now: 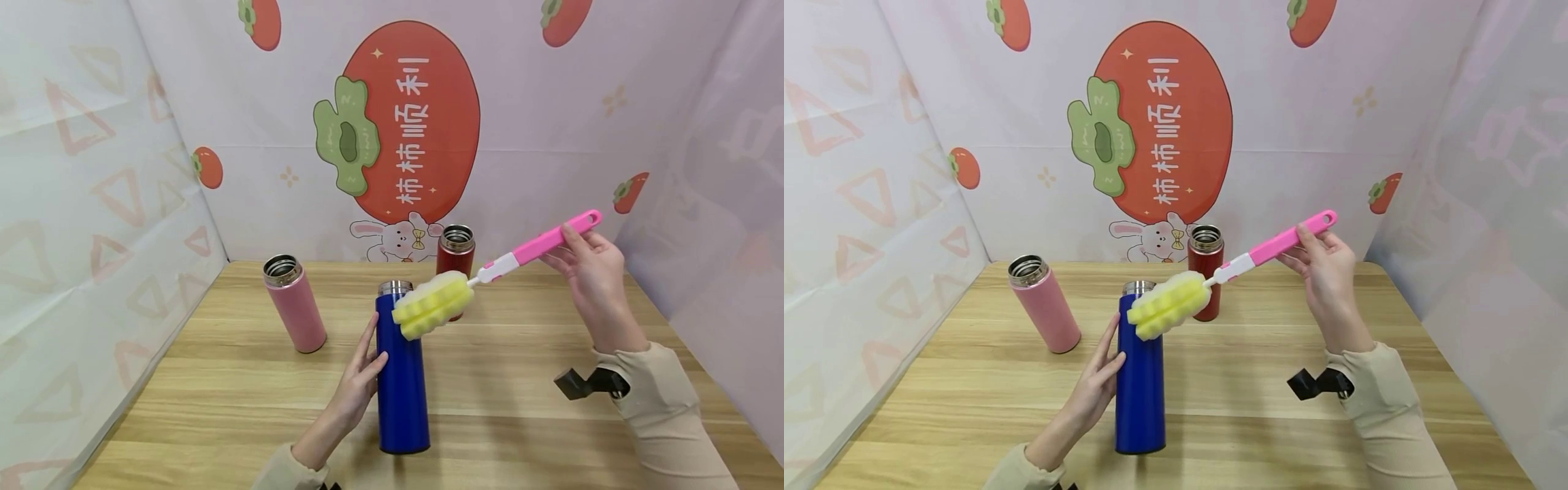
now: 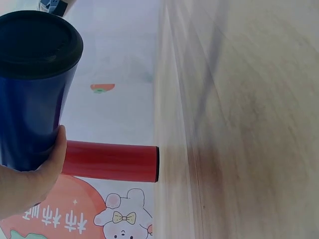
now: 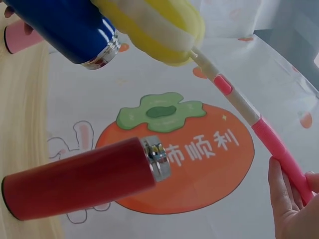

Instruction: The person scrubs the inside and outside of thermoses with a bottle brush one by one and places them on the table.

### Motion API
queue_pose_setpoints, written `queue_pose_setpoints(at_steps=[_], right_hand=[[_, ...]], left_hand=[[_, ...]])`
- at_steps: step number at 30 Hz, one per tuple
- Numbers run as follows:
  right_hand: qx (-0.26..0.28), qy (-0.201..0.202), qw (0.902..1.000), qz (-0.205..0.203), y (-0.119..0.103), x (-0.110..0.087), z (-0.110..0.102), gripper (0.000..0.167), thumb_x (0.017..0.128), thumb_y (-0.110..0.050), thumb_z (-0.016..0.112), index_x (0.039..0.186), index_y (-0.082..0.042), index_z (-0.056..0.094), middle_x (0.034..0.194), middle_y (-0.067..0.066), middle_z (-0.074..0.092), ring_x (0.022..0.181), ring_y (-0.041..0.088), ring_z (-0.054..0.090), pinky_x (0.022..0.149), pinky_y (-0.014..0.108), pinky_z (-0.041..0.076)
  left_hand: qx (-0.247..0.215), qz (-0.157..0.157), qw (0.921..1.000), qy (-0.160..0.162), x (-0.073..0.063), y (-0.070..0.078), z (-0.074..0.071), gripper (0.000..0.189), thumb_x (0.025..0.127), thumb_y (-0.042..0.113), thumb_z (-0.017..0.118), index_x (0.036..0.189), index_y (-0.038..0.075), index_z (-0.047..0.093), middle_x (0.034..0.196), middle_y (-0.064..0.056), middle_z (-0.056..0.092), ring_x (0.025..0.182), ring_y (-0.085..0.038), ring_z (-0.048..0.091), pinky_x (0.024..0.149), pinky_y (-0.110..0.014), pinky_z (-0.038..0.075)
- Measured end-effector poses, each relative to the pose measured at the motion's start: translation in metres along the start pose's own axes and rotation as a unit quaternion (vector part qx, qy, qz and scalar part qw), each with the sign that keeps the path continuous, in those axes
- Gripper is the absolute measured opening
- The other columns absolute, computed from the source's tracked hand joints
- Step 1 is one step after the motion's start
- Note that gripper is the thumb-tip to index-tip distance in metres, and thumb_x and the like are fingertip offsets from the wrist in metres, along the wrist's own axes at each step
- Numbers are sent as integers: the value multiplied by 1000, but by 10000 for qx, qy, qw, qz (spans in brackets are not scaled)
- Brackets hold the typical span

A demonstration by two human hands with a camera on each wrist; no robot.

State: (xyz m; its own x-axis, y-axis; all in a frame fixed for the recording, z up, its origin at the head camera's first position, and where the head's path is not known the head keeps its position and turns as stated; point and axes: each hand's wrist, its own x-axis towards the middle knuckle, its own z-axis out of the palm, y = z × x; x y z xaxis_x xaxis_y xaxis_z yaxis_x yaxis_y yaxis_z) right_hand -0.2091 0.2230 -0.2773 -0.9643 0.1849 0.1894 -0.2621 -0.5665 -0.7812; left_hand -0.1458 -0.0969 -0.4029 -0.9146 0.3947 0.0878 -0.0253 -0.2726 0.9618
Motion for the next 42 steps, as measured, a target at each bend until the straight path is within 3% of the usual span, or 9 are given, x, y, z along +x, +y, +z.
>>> queue_pose_setpoints(at_steps=[5, 10, 18, 24, 34, 38, 42], right_hand=[[-30, -208, 9994, 267, 4, -4, -3, 17, 80, -9, 62, 93, 1, 58, 79, 11, 66, 74, 18, 65, 69, 30, 50], [-196, -439, 9978, 450, 9, -10, -7, 14, 81, -8, 61, 91, 1, 58, 79, 11, 67, 75, 18, 65, 69, 29, 50], [-577, -945, 9920, 610, 17, -20, -10, 11, 86, -9, 55, 92, 0, 57, 83, 12, 67, 76, 19, 65, 71, 30, 49], [-566, -1055, 9899, 762, 24, -27, -10, 11, 87, -8, 53, 92, 0, 57, 82, 12, 67, 75, 19, 65, 70, 30, 50], [-692, -1489, 9834, 777, 32, -38, -8, 12, 90, -4, 47, 94, -3, 59, 82, 10, 67, 76, 20, 65, 69, 31, 50], [-713, -1472, 9836, 765, 32, -38, -7, 12, 90, -4, 47, 94, -3, 58, 82, 10, 67, 77, 20, 65, 69, 31, 50], [-591, -1173, 9889, 694, 31, -35, -6, 9, 88, -6, 51, 91, -2, 59, 81, 11, 67, 76, 19, 65, 70, 31, 50]], left_hand=[[-108, -38, 9999, 99, 1, 1, 1, 58, 96, 18, 37, 141, 35, 6, 146, -13, 9, 125, -35, 28, 97, -49, 27], [-154, 10, 9998, 137, 1, 3, 1, 58, 96, 17, 36, 142, 34, 5, 144, -19, 12, 125, -35, 28, 97, -48, 29], [-119, 85, 9996, 227, 2, 5, 1, 59, 95, 18, 37, 142, 33, 5, 141, -23, 16, 123, -34, 32, 95, -45, 32], [-238, 82, 9993, 285, 3, 5, 0, 60, 95, 17, 38, 142, 35, 5, 139, -26, 20, 119, -33, 38, 93, -43, 35], [-261, 63, 9991, 342, 1, 7, -1, 59, 95, 18, 38, 141, 36, 6, 139, -26, 20, 120, -35, 36, 94, -47, 33], [-279, 75, 9991, 305, 1, 8, -1, 59, 95, 17, 38, 141, 35, 6, 140, -25, 19, 121, -34, 35, 94, -46, 34], [-327, 71, 9993, 187, 0, 7, -1, 60, 95, 15, 37, 142, 34, 5, 141, -24, 17, 121, -34, 35, 94, -44, 34]])
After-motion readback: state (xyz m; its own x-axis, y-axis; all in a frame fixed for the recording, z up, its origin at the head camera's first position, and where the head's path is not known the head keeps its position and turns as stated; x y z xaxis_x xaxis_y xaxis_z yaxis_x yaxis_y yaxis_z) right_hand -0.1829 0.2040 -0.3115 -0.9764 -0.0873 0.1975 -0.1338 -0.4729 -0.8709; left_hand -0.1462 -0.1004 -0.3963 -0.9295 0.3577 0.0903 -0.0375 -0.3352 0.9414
